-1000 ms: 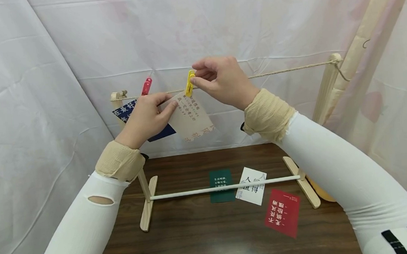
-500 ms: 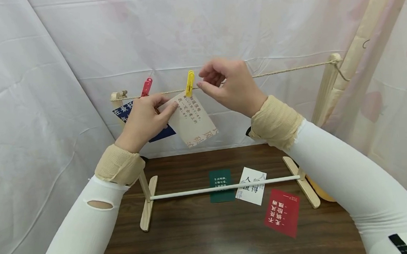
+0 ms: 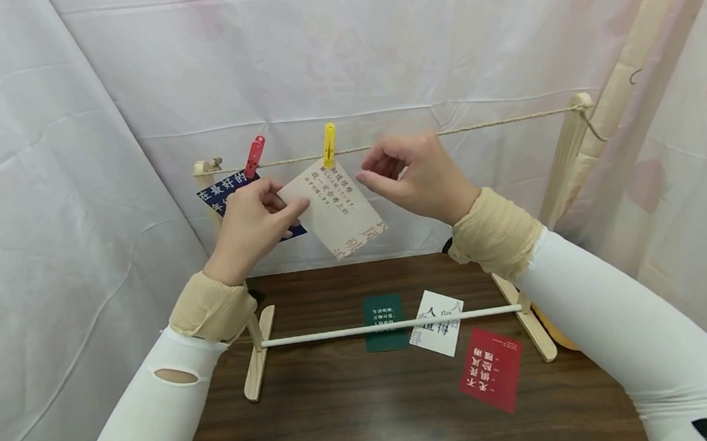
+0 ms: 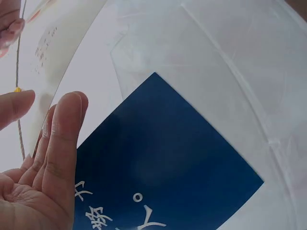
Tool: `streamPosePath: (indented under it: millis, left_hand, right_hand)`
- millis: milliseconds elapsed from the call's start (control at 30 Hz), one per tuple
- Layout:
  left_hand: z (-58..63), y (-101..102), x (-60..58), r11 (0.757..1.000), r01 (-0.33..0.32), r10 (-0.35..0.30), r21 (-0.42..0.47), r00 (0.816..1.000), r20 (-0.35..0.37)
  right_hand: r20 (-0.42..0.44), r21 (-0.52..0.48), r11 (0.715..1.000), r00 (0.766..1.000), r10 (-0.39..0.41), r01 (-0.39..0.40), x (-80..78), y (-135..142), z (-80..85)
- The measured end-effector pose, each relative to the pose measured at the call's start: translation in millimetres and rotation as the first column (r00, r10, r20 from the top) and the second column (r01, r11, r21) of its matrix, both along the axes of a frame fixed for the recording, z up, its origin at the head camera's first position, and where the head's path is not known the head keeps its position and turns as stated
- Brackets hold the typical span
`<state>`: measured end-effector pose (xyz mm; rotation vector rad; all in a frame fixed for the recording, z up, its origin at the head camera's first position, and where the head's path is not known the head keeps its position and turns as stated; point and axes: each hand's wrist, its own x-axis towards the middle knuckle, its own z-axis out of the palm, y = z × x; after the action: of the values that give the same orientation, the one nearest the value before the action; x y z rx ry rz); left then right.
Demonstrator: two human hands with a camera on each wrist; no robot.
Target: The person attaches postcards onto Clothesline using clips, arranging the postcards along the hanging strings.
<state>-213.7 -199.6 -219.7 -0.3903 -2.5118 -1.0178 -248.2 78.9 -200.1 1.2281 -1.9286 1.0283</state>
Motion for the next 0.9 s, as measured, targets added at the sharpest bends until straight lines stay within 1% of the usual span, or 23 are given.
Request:
streamPosePath:
  millis: [133,333,433,600,700,900]
  left_hand:
    - [-5.1,-0.9,1.9,0.999,-0.004,0.005,0.051,1.0,-0.011]
    - [-9.1,-2.8,1.2,0.993,-0.029,0.036,0.112,0.997,-0.066]
    - [-9.6,-3.6,0.7,0.992,-0.033,0.043,0.123,0.996,-0.083]
    - [-12.0,-5.4,0.5,0.992,-0.04,0.05,0.121,0.996,-0.075]
    - [-15.1,-7.7,0.4,0.992,-0.045,0.055,0.121,0.995,-0.079]
    - [-23.5,-11.8,3.4,0.988,-0.026,0.039,0.151,0.995,-0.089]
  right_hand:
    - [0.019,0.024,1.0,1.0,-0.004,0.004,0.6,4.9,-8.3]
    - [0.044,0.043,0.999,0.999,0.003,-0.005,-1.0,13.0,-20.6]
    - [0.05,0.041,0.999,0.999,-0.01,0.008,-2.0,16.9,-26.4]
    - [0.063,0.046,0.999,0.998,-0.025,0.022,-2.5,23.6,-35.2]
    - [0.078,0.047,0.998,0.996,-0.032,0.029,-3.2,27.7,-41.5]
    - [0.096,0.045,0.997,0.993,-0.064,0.059,-4.5,36.6,-55.0]
